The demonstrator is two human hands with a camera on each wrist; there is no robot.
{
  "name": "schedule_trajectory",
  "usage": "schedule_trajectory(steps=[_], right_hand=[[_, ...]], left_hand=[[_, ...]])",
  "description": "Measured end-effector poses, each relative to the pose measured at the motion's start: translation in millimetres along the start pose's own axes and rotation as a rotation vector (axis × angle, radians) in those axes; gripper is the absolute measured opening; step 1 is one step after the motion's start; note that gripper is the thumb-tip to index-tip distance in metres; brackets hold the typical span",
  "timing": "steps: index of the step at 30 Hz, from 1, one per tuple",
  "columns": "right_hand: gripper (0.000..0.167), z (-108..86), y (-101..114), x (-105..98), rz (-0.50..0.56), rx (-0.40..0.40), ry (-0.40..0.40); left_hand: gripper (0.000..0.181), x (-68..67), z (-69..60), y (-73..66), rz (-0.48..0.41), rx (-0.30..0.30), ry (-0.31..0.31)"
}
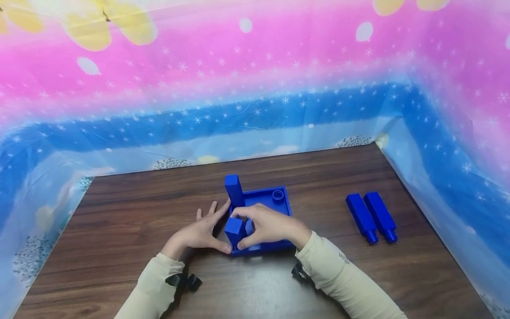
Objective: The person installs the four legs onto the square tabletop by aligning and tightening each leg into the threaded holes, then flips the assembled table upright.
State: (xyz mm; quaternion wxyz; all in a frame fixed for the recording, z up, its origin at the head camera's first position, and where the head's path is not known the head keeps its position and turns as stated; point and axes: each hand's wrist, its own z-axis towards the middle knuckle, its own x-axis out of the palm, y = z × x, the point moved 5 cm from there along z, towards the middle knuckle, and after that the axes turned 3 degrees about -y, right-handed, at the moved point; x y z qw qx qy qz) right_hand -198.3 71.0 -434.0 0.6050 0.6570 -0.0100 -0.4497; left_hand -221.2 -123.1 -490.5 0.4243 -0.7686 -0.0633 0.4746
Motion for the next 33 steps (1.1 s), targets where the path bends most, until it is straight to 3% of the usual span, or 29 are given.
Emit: schedule_trajectory(steps=[20,27,33], right_hand=[[0.035,4.7,1.5,6.8,-0.111,-0.033,-0.128],[0.035,4.0,2.3,8.3,-0.153,-0.022,-0.130],[0.042,3.4,1.9,8.8,-0.161,-0.012,-0.107]], left_hand=[[0.137,-0.9,0.8,-0.8,0.005,0.006,-0.002],[0.142,3.6,3.8,7.8,0.017,0.013,-0.023],[0.139,1.5,1.7,4.4,0.011,0.013,-0.021]])
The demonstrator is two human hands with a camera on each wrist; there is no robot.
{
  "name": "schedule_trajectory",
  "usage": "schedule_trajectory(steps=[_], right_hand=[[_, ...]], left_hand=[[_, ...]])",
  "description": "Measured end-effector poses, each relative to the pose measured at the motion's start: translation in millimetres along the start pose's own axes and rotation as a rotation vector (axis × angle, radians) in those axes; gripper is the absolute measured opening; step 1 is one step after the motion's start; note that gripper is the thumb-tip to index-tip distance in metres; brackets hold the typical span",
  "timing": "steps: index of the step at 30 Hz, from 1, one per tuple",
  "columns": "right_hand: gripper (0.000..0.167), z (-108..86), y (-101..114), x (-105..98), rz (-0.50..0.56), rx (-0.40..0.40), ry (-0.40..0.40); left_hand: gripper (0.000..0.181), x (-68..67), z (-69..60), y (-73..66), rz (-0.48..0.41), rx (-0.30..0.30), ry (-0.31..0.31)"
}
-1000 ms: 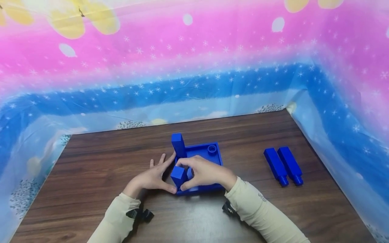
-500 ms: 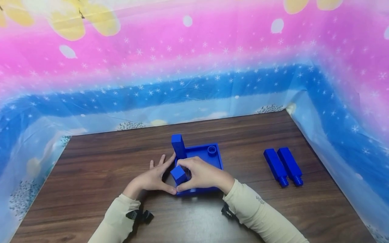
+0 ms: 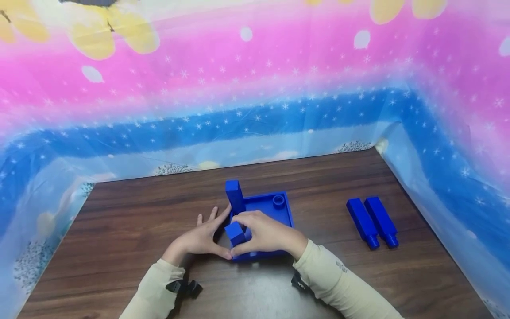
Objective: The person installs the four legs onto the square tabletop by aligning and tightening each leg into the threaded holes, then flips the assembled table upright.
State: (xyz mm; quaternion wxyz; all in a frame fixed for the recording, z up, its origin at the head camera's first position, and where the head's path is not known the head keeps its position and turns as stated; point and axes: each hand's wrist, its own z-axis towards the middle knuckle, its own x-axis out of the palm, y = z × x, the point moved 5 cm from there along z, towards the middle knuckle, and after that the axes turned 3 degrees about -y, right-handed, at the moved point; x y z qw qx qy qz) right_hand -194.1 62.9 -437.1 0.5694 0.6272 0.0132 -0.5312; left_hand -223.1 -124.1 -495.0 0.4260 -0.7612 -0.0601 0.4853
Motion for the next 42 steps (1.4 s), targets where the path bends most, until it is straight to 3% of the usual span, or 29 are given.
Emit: schedule_trajectory(steps=[5,12,32,37,42], right_hand=[[0.053,-2.9,-0.3,0.0,0.016,-0.014,0.048],[0.052,-3.4,3.3,-6.7,0.065,0.006,0.100],[0.048,-1.0,-1.5,0.3,0.061,-0.067,0.049],[0.049,-1.1,-0.3,-0.2,0.049,-0.060,0.035],[0.050,-0.8,-0.2,-1.3,0.038,-0.045,0.043]], left_hand=[[0.136,-0.4,-1.3,-4.0,-0.001,-0.015,0.029],[0.136,-1.9,1.0,-4.8,0.008,-0.038,0.029],[0.137,-2.7,-1.8,-4.2,0.002,-0.023,0.020],[0.134,-1.4,0.2,-3.8,0.016,-0.038,0.031],[0.137,-0.9,0.4,-1.4,-0.001,-0.016,0.018]])
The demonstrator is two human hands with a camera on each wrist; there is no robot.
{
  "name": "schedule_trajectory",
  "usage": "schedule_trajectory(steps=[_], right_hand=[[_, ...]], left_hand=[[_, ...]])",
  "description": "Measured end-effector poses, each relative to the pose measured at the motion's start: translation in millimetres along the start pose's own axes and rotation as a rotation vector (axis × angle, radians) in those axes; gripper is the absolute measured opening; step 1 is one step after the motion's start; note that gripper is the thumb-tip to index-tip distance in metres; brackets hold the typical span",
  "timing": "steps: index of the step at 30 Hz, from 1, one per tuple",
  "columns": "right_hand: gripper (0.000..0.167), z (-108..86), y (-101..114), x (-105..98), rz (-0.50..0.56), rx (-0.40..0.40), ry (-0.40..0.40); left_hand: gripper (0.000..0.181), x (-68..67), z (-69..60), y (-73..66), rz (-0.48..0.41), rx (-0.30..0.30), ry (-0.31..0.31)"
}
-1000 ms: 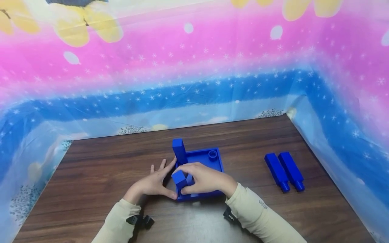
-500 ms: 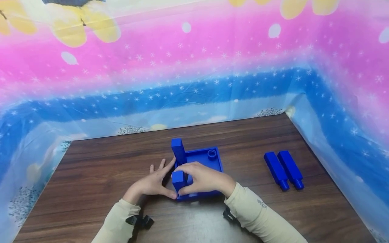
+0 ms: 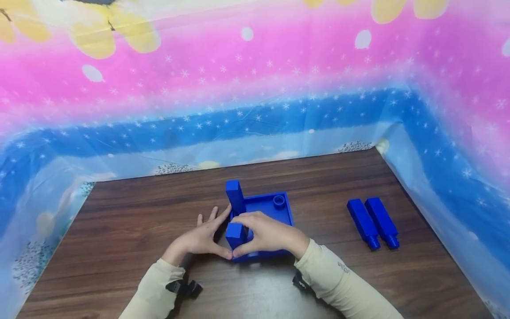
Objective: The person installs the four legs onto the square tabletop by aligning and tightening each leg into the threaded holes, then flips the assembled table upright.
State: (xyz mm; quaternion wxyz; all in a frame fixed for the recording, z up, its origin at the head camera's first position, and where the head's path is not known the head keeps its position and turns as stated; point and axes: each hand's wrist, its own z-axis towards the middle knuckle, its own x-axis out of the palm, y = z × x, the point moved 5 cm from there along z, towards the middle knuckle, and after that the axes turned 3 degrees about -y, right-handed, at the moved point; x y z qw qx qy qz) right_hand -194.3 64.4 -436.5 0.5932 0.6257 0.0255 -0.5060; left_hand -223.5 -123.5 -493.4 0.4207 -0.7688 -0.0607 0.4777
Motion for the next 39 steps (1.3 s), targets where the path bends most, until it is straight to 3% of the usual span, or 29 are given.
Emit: schedule_trajectory(steps=[5,8,15,22,26,33,39], right_hand=[[0.064,-3.2,-2.3,-4.6,0.024,0.061,0.040],[0.068,-5.4,-3.6,-8.3,0.076,0.105,0.076],[0.060,-6.0,0.8,-8.5,0.184,0.080,0.154],[0.051,-5.1,-0.3,-7.5,0.182,0.091,0.113],[0.047,-3.3,-0.5,-7.1,0.132,0.108,0.082],[0.047,-2.8,-1.4,-7.1,0.059,0.111,0.041],[0.046,-2.0,-0.5,-6.2,0.007,0.071,0.001]], left_hand=[[0.137,0.5,0.2,1.7,-0.021,0.027,-0.011],[0.137,0.2,0.0,1.8,-0.021,0.014,-0.005],[0.135,-0.6,0.4,-2.4,0.005,-0.017,0.017],[0.137,-0.1,-0.5,-2.4,-0.008,-0.020,0.021],[0.139,1.8,1.9,7.5,-0.040,0.005,0.000],[0.144,15.3,21.0,49.6,-0.026,0.010,-0.019],[0.139,2.3,2.6,7.6,-0.017,-0.016,0.006]])
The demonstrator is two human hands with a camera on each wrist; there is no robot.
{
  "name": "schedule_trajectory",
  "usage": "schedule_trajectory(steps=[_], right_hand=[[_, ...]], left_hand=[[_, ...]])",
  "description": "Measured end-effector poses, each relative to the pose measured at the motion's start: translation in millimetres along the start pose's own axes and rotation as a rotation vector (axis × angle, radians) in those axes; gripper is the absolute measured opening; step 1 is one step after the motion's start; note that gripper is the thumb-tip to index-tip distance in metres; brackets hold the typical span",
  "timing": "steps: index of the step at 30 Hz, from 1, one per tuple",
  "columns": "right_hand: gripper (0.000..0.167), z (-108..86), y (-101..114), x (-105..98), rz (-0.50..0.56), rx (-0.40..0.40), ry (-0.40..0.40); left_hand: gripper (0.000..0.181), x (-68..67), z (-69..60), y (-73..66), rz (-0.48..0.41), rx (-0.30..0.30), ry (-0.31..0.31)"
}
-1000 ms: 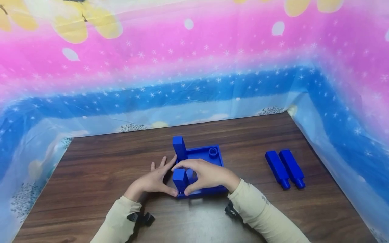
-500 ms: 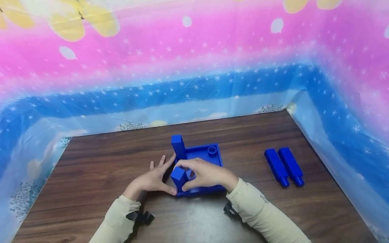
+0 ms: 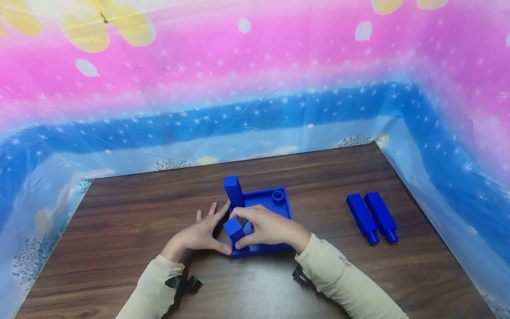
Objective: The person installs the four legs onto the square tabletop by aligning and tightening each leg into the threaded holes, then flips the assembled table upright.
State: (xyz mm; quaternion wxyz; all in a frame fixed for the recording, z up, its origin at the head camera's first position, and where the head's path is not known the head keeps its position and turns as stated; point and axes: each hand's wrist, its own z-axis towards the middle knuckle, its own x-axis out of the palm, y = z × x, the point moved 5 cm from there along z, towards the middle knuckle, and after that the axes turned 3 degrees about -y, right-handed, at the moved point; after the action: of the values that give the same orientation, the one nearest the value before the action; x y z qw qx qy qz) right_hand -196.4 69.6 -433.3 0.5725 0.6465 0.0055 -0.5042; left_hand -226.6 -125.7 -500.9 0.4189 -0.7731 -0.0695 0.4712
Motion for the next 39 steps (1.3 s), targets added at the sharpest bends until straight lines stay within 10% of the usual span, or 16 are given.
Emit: schedule_trajectory(steps=[22,30,39], right_hand=[[0.032,1.8,2.4,7.8,-0.115,0.025,-0.073],[0.064,-0.8,1.3,14.5,-0.224,0.128,-0.107],[0.059,-6.4,1.6,23.5,-0.164,0.151,-0.168]], left_hand=[[0.137,-2.6,-3.1,-11.6,0.036,-0.020,0.015],[0.139,-2.1,-3.5,-11.1,0.031,0.004,0.011],[0.136,-1.3,-3.7,-16.6,0.082,-0.008,0.022]])
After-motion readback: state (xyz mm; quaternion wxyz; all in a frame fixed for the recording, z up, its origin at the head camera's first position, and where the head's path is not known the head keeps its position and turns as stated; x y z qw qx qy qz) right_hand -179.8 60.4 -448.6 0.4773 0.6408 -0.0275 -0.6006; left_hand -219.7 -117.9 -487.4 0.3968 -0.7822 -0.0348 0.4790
